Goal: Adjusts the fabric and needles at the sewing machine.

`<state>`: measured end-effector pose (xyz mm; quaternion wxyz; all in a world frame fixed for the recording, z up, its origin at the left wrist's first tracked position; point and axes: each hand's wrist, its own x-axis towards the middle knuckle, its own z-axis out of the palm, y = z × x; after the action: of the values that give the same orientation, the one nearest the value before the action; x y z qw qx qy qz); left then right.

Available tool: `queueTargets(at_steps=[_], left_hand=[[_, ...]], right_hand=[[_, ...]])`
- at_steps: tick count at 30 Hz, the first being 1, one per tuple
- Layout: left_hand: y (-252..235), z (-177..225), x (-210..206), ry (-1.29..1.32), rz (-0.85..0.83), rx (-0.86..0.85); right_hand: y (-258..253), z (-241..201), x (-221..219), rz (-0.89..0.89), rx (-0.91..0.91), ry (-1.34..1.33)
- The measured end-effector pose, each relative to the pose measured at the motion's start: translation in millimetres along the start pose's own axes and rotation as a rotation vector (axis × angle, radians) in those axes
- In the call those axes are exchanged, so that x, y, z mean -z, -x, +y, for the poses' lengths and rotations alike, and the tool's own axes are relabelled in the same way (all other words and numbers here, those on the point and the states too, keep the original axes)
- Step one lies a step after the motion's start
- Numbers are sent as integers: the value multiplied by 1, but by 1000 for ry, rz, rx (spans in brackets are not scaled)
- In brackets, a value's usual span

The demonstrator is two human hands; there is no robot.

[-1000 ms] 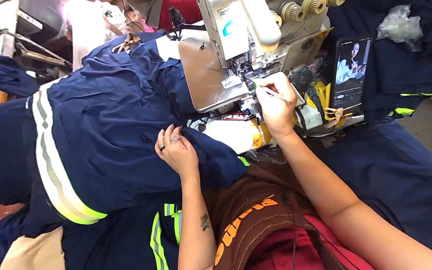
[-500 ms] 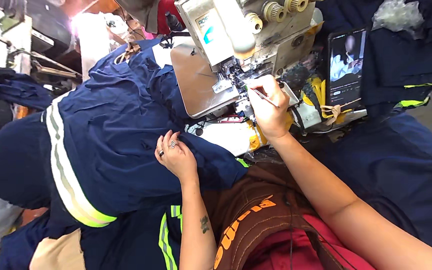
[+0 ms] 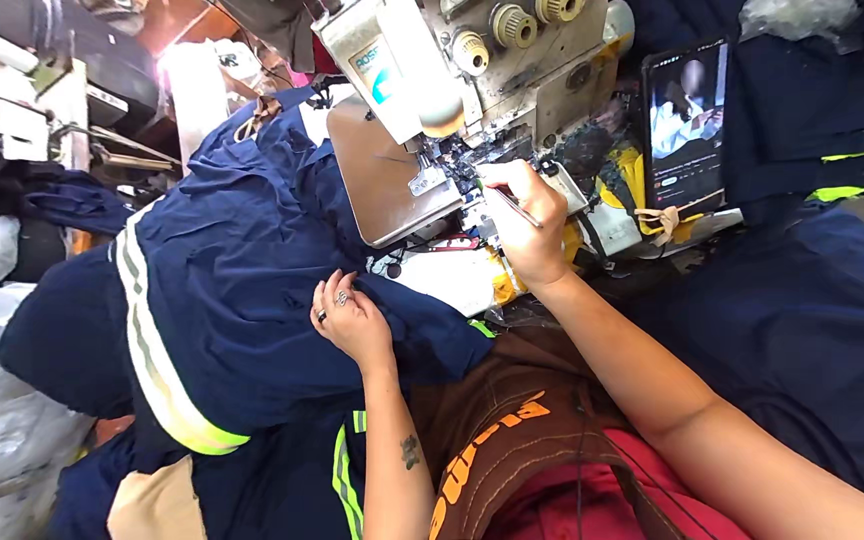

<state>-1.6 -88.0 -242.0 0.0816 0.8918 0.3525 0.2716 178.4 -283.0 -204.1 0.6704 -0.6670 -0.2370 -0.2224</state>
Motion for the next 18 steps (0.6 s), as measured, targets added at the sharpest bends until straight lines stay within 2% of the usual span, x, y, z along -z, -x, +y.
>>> queueTargets(at_steps=[18], left_hand=[[0,2,-1,-21,12,16]], right_hand=[[-2,-1,-3,10,-25,-12]])
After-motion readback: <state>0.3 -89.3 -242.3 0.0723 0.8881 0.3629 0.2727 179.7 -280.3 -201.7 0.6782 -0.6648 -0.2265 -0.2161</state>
